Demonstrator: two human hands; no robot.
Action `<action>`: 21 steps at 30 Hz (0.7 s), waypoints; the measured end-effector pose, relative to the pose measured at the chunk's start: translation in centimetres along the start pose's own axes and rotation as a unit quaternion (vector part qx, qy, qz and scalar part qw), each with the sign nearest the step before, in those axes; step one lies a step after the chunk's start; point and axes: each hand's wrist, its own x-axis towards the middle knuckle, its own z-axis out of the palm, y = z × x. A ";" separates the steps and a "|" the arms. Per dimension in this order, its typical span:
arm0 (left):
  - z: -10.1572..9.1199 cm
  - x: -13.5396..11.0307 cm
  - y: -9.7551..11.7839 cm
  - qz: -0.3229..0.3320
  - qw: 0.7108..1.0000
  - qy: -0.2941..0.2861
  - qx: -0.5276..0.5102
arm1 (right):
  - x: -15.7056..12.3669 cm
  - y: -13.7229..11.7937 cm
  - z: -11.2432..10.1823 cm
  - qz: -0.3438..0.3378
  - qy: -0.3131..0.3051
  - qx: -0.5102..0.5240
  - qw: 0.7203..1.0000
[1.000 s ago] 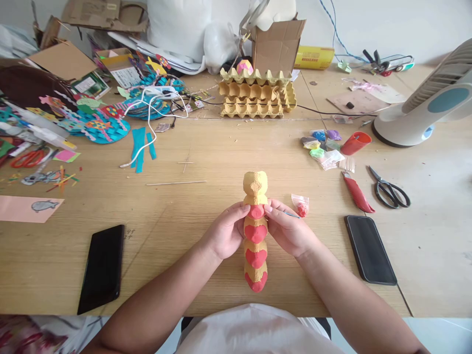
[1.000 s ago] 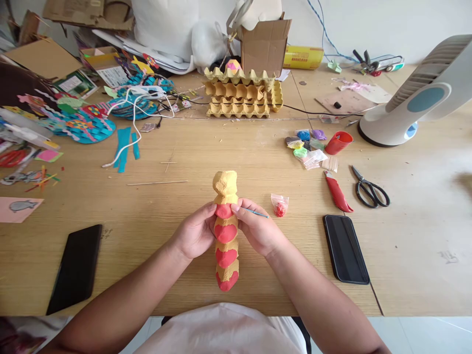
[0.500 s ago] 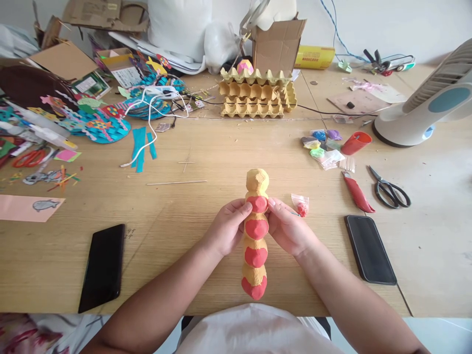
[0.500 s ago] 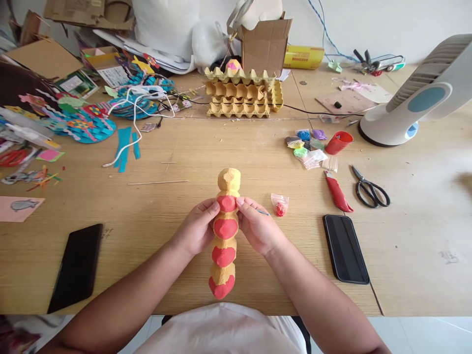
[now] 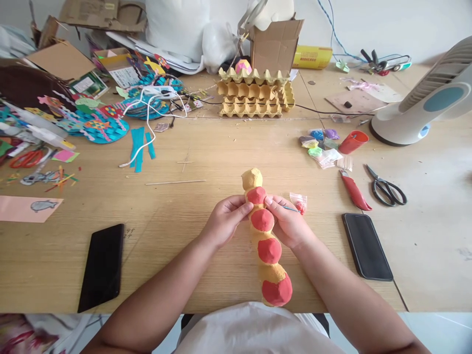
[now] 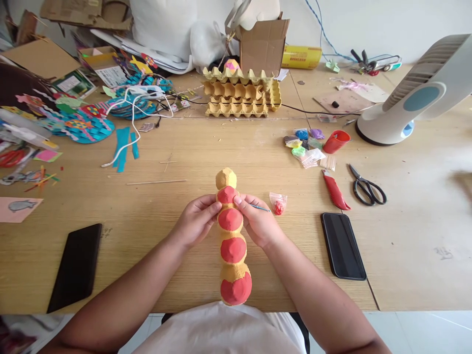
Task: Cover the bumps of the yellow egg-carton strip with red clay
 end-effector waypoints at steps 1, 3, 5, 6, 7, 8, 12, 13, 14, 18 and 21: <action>-0.2 0.0 -0.1 0.000 1.000 0.001 0.011 | 0.0 0.0 0.0 -0.005 0.003 -0.008 1.000; -0.5 0.1 -0.2 0.001 0.999 0.012 0.031 | -0.1 -0.1 0.0 -0.020 0.003 -0.036 0.999; -0.7 0.1 -0.3 0.003 0.998 0.026 0.049 | -0.1 -0.1 0.1 -0.035 0.000 -0.065 0.997; -0.7 0.0 -0.3 0.006 0.998 0.031 0.057 | -0.1 -0.1 0.2 -0.039 0.001 -0.076 0.996; -0.7 0.0 -0.3 0.011 0.997 0.036 0.065 | -0.2 -0.1 0.2 -0.044 0.002 -0.085 0.995; -0.7 0.0 -0.3 0.018 0.996 0.040 0.074 | -0.2 -0.1 0.3 -0.047 0.004 -0.093 0.995; -0.7 0.0 -0.4 0.050 0.993 0.045 0.100 | -0.3 -0.1 0.4 -0.064 0.010 -0.113 0.991; -0.8 0.0 -0.4 0.055 0.992 0.042 0.104 | -0.3 -0.1 0.5 -0.070 0.012 -0.116 0.991; -0.9 0.1 -0.4 0.059 0.992 0.038 0.106 | -0.4 -0.1 0.5 -0.074 0.015 -0.118 0.990; -1.6 0.4 -0.4 0.065 0.988 0.023 0.136 | -0.3 -0.1 0.5 -0.076 0.021 -0.123 0.989; -1.8 0.5 -0.1 0.072 0.982 0.026 0.175 | -0.3 -0.1 0.5 -0.077 0.027 -0.129 0.988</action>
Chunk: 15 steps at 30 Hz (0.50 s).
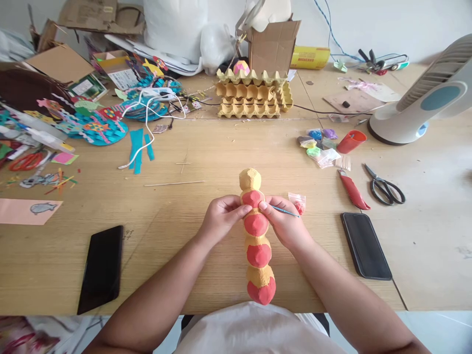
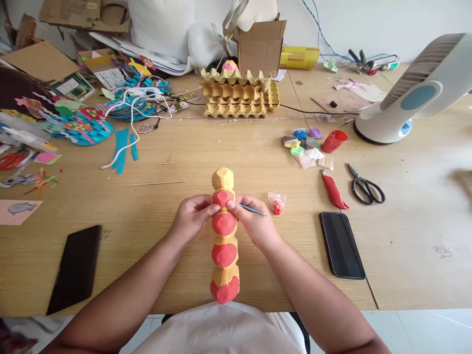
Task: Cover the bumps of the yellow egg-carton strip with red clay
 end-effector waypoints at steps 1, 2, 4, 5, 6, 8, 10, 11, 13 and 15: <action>0.0 0.0 0.1 0.002 1.000 0.002 0.011 | 0.0 0.0 0.0 -0.002 0.001 -0.004 1.000; 0.0 0.0 0.3 0.005 1.000 0.004 0.020 | 0.0 0.0 0.1 -0.005 -0.001 -0.008 1.000; 0.1 -0.1 0.6 0.011 0.999 0.008 0.030 | 0.0 -0.1 0.1 -0.009 -0.006 -0.012 1.000; 0.1 -0.1 0.7 0.013 0.999 0.008 0.031 | 0.0 -0.1 0.2 -0.011 -0.009 -0.012 1.000; 0.1 -0.2 0.7 0.014 0.999 0.008 0.029 | -0.1 -0.1 0.2 -0.013 -0.010 -0.011 1.000; 0.0 -0.2 0.6 0.010 1.000 0.005 0.022 | -0.1 -0.1 0.2 -0.014 -0.015 -0.009 1.000; -0.3 -0.1 0.3 0.003 1.000 -0.013 0.002 | -0.1 -0.1 0.1 -0.013 -0.017 -0.004 1.000; -0.4 0.0 0.2 -0.003 0.999 -0.029 -0.018 | -0.2 -0.1 0.1 -0.010 -0.016 0.001 1.000; -0.5 0.2 -0.1 -0.018 0.997 -0.050 -0.063 | -0.2 -0.1 0.1 -0.002 -0.013 0.010 1.000; -0.4 0.2 -0.2 -0.030 0.994 -0.045 -0.094 | -0.2 0.0 0.1 0.004 -0.010 0.014 1.000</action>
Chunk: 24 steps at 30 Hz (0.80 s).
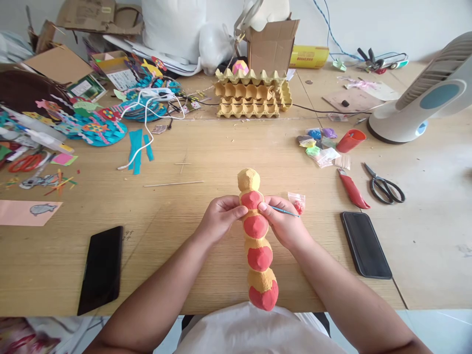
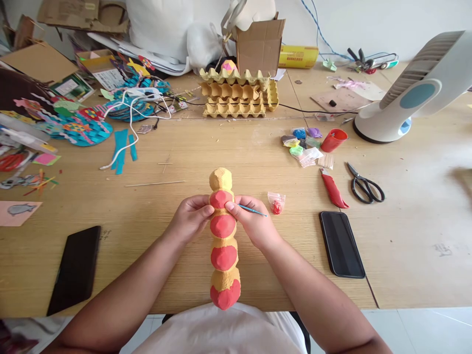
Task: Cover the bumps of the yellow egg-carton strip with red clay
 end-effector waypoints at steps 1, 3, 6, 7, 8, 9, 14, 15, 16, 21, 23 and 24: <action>0.1 0.0 -0.1 0.000 1.000 0.011 -0.008 | 0.0 0.0 0.0 0.001 -0.001 0.000 1.000; 0.5 0.0 -0.1 0.007 0.999 0.029 -0.017 | -0.1 0.1 0.1 -0.001 -0.003 0.000 1.000; 1.2 -0.2 0.0 0.018 0.998 0.042 -0.036 | -0.2 0.2 0.3 -0.001 -0.001 0.007 1.000; 1.3 -0.3 0.0 0.019 0.998 0.043 -0.039 | -0.2 0.3 0.3 0.001 -0.001 0.009 1.000; 1.4 -0.3 0.0 0.021 0.998 0.045 -0.038 | -0.2 0.4 0.4 0.004 -0.002 0.010 1.000; 1.4 -0.4 0.0 0.023 0.998 0.047 -0.034 | -0.2 0.4 0.4 0.008 -0.004 0.010 1.000; 0.9 -0.4 -0.2 0.034 0.998 0.054 0.007 | -0.1 0.6 0.2 0.004 -0.002 -0.003 1.000; 0.8 -0.4 -0.3 0.038 0.998 0.051 0.012 | 0.0 0.6 0.2 0.001 0.000 -0.004 1.000; 0.7 -0.4 -0.4 0.040 0.998 0.045 0.013 | 0.0 0.6 0.1 -0.002 0.003 -0.004 1.000; 0.3 -0.2 -0.7 0.028 0.999 0.018 0.007 | 0.1 0.4 0.1 -0.010 0.002 -0.004 1.000; 0.2 -0.1 -0.6 0.018 0.999 0.024 0.021 | 0.1 0.4 0.1 -0.018 0.003 -0.018 1.000; 0.2 -0.2 -0.5 0.012 0.999 0.024 0.027 | 0.1 0.4 0.1 -0.021 0.003 -0.027 0.999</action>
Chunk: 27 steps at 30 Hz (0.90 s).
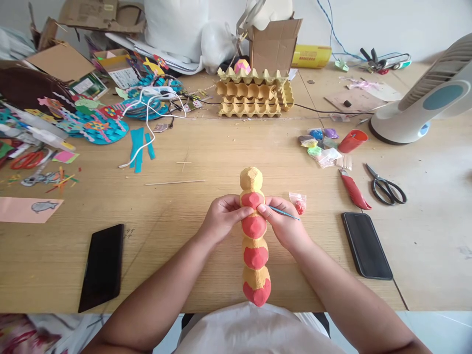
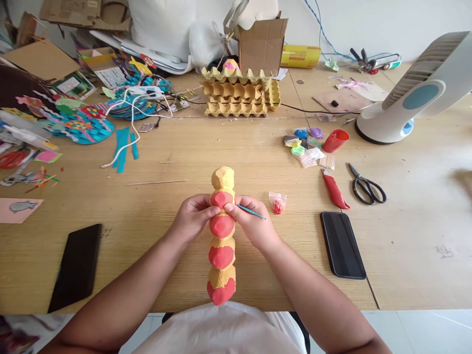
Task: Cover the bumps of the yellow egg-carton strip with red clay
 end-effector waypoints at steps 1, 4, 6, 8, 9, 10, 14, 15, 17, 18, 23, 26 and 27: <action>0.0 0.0 0.1 -0.005 1.000 0.000 0.004 | 0.0 0.0 0.0 -0.002 -0.001 -0.007 1.000; 0.3 -0.2 0.6 -0.015 1.000 0.007 0.005 | -0.1 -0.1 0.0 -0.002 -0.007 -0.010 1.000; 0.6 -0.3 0.9 -0.017 1.000 0.012 -0.006 | -0.2 -0.1 -0.2 0.003 -0.015 0.005 1.000; 0.9 -0.4 1.2 -0.019 0.999 0.009 -0.030 | -0.2 -0.2 -0.3 0.010 -0.026 0.025 0.999; 1.0 -0.4 1.3 -0.021 0.999 0.003 -0.048 | -0.2 -0.2 -0.3 0.015 -0.030 0.034 0.999; 1.2 -0.5 1.4 -0.026 0.997 -0.006 -0.071 | -0.1 -0.2 -0.3 0.020 -0.032 0.042 0.998; 1.4 -0.6 1.6 -0.068 0.985 -0.048 -0.154 | -0.1 -0.2 -0.3 0.034 -0.025 0.068 0.997; 1.5 -0.7 1.6 -0.078 0.982 -0.047 -0.164 | -0.1 -0.2 -0.3 0.035 -0.025 0.073 0.996; 1.6 -0.8 1.5 -0.087 0.980 -0.034 -0.174 | -0.1 -0.2 -0.4 0.037 -0.033 0.081 0.995; 1.6 -0.8 1.5 -0.087 0.980 -0.027 -0.176 | -0.1 -0.3 -0.5 0.041 -0.041 0.087 0.994; 1.7 -0.9 1.4 -0.089 0.980 -0.039 -0.173 | -0.3 -0.5 -0.4 0.061 -0.059 0.137 0.987; 1.6 -1.0 1.4 -0.091 0.981 -0.055 -0.163 | -0.5 -0.5 -0.2 0.071 -0.052 0.148 0.985; 1.5 -1.0 1.4 -0.089 0.981 -0.060 -0.160 | -0.6 -0.6 -0.2 0.073 -0.053 0.145 0.985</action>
